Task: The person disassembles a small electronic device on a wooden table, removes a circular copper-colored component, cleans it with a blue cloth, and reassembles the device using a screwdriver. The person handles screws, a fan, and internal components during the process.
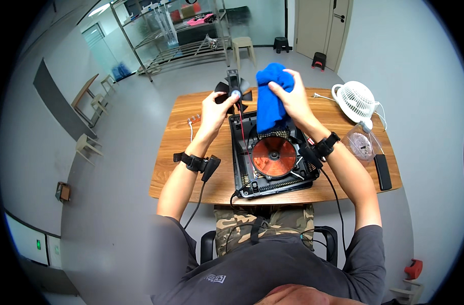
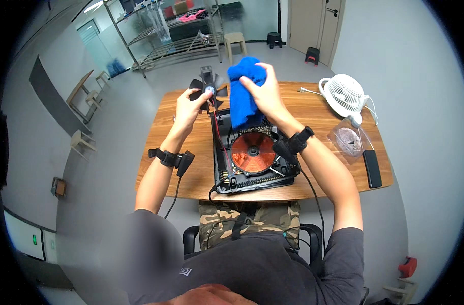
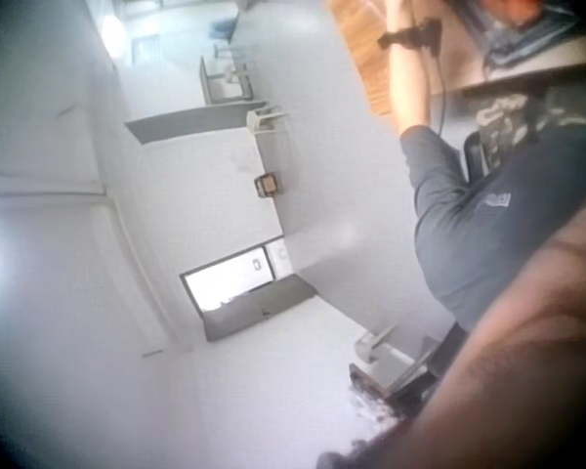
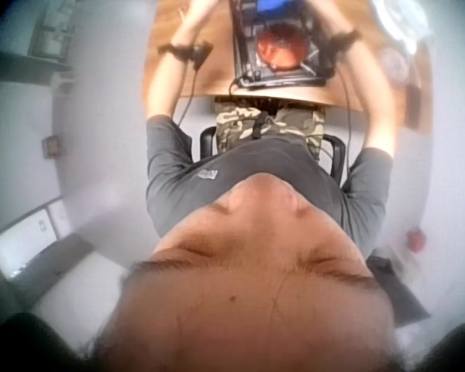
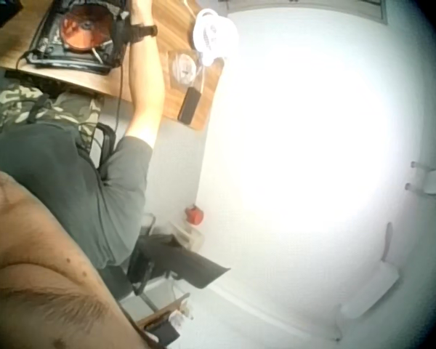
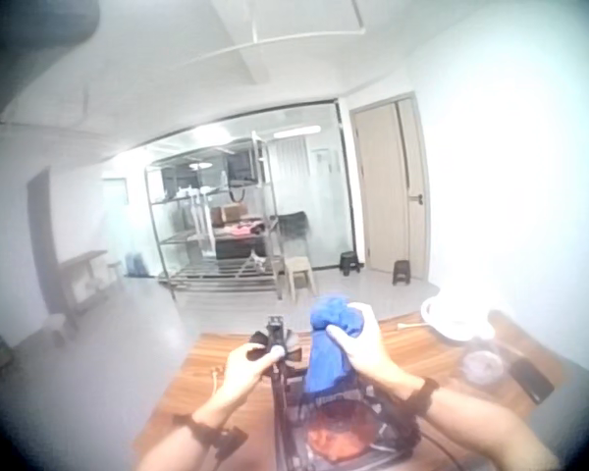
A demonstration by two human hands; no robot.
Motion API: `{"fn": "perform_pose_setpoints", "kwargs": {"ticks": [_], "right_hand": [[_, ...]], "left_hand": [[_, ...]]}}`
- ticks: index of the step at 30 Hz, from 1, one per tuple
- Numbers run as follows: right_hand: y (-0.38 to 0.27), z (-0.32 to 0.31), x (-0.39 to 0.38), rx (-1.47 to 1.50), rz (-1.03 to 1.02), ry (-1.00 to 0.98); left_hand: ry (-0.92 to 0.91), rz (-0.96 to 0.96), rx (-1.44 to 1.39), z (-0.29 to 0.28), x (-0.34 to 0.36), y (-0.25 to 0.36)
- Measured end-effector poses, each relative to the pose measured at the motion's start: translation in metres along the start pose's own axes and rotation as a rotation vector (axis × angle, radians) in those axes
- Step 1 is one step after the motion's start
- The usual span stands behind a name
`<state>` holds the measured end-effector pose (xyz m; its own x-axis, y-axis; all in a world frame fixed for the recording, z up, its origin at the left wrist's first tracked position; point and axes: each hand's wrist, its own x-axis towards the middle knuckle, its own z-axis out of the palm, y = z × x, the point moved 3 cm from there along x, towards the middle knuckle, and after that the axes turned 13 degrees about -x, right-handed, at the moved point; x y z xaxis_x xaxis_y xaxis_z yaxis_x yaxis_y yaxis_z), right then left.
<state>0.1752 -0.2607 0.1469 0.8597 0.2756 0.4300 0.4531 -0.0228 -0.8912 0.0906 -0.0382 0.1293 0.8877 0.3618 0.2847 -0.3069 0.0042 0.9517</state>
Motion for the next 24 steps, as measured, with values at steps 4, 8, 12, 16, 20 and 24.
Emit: {"fn": "perform_pose_setpoints", "kwargs": {"ticks": [4, 8, 12, 16, 20, 24], "right_hand": [[0.0, 0.032, -0.014, 0.093, 0.1, -0.178], [-0.002, 0.055, -0.018, 0.287, 0.206, -0.246], [0.006, 0.061, -0.015, 0.317, 0.227, -0.264], [0.012, 0.06, -0.011, 0.296, 0.216, -0.301], [0.0, 0.05, -0.018, 0.189, 0.185, -0.38], [0.001, 0.045, -0.023, 0.173, 0.2, -0.379]], "left_hand": [[0.007, 0.031, -0.106, 0.017, -0.003, 0.011], [0.092, 0.323, -0.121, 0.027, 0.004, 0.001], [0.14, 0.332, -0.155, 0.026, 0.002, -0.002], [0.089, 0.279, -0.189, 0.02, -0.001, 0.001], [0.148, 0.255, -0.286, 0.013, 0.003, 0.001], [0.128, 0.288, -0.377, 0.002, 0.02, 0.016]]}}
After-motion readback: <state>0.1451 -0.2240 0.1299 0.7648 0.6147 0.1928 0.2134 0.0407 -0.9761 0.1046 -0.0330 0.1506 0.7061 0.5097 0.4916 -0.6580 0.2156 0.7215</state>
